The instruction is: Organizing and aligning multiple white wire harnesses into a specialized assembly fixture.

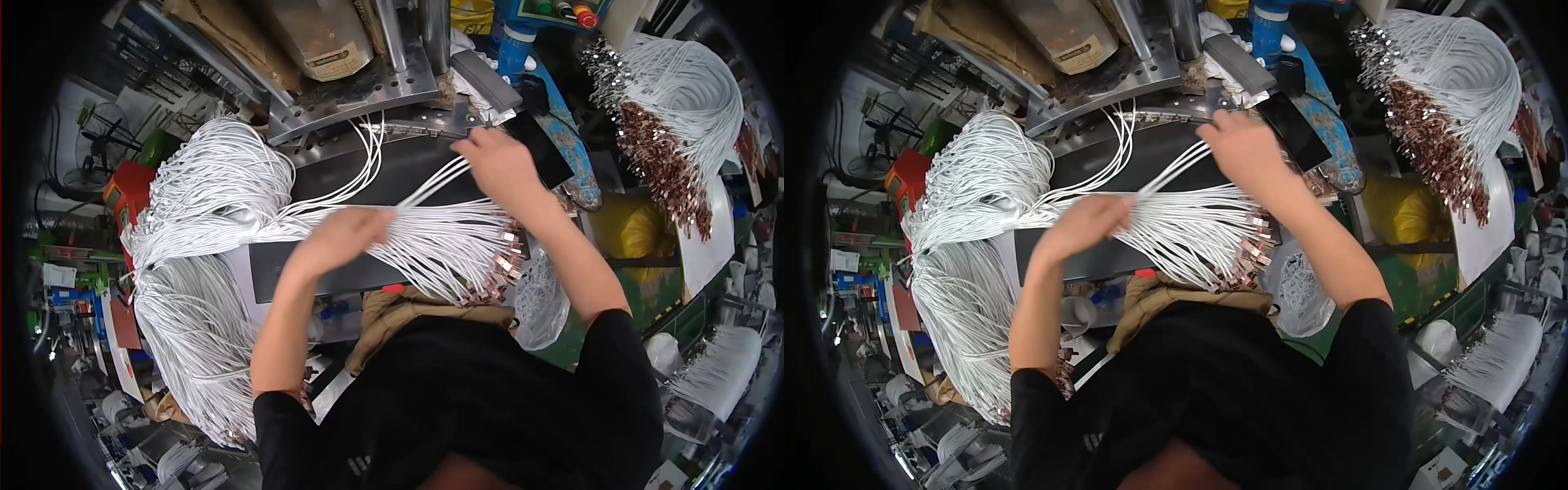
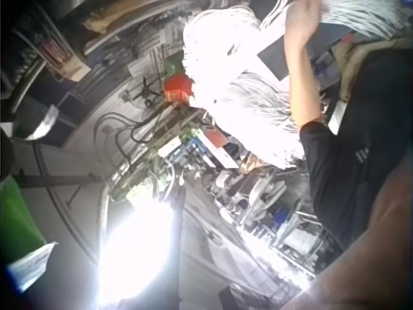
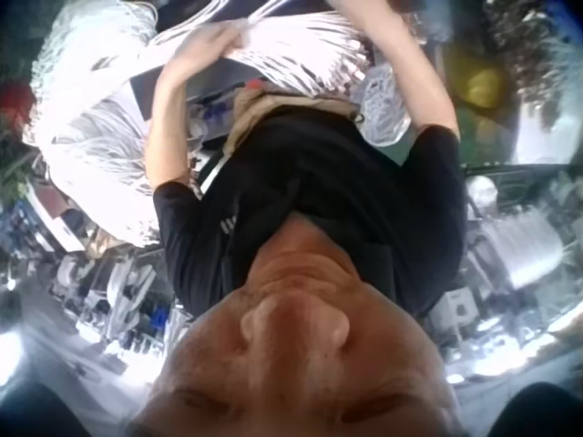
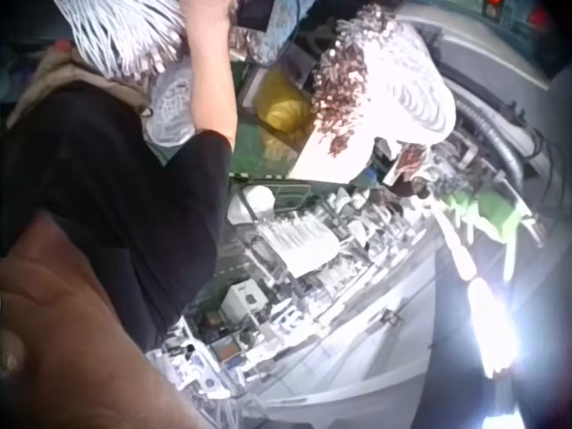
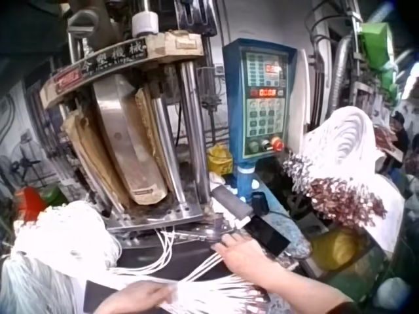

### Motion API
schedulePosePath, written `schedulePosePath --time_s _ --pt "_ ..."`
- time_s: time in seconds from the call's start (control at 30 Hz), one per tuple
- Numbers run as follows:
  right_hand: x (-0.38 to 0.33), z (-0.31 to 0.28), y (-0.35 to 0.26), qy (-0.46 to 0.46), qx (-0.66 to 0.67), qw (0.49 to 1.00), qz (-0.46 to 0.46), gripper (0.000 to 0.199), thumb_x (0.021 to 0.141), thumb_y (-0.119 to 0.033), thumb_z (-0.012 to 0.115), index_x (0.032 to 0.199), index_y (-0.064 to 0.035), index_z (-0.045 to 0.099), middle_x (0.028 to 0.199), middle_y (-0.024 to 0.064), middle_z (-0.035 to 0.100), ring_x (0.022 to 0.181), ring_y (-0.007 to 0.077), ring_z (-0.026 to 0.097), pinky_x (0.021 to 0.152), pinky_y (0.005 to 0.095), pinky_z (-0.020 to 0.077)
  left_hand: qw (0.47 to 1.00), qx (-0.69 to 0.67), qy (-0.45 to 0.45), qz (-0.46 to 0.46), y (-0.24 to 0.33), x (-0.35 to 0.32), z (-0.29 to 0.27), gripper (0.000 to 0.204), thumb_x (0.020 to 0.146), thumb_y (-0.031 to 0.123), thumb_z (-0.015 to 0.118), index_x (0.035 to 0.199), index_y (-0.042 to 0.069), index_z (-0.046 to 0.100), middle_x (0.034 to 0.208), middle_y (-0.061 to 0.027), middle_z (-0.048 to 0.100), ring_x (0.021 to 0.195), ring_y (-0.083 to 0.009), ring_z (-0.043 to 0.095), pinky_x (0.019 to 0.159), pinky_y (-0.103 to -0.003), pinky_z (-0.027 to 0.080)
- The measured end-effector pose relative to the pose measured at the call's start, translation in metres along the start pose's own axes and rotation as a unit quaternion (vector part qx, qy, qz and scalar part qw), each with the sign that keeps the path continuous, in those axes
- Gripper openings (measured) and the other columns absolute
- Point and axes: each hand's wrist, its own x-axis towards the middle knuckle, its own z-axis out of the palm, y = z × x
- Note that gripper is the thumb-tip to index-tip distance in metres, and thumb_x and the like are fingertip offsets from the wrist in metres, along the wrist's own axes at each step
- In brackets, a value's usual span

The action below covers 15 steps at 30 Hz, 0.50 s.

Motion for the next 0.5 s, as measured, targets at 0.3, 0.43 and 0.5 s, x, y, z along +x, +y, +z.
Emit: schedulePosePath --time_s 0.3,0.43,0.5 --pt "0.023 0.024 0.003 0.131 0.365 0.909 0.153 0.022 0.095 -0.019 0.061 0.108 -0.0030 0.069 0.098 0.0108 0.066 0.080 0.0249 0.065 0.078 0.0338 0.0546 0.896 -0.427 -0.119 -0.024 0.007 0.014 0.062 0.032 0.108 0.025 0.047 0.120 0.000 0.062 0.071 0.0038 0.048 0.056 -0.0048 0.040 0.051 -0.020 0.030" --pt "0.027 0.042 -0.019 -0.087 0.651 0.752 0.054 0.025 0.103 -0.020 0.054 0.113 -0.0024 0.069 0.099 0.0071 0.070 0.088 0.0137 0.066 0.083 0.0316 0.0531 0.897 -0.429 -0.105 -0.012 0.013 0.034 0.055 0.032 0.107 0.026 0.049 0.119 0.000 0.063 0.069 0.0054 0.041 0.055 -0.0053 0.031 0.049 -0.022 0.024" --pt "0.037 0.043 -0.014 -0.058 0.626 0.775 0.066 0.026 0.102 -0.019 0.054 0.114 -0.0009 0.068 0.102 0.0085 0.069 0.089 0.0178 0.067 0.083 0.0330 0.0533 0.874 -0.473 -0.114 -0.014 0.008 0.048 0.052 0.031 0.107 0.025 0.050 0.121 0.000 0.063 0.071 0.0042 0.046 0.057 -0.0061 0.037 0.051 -0.022 0.028"
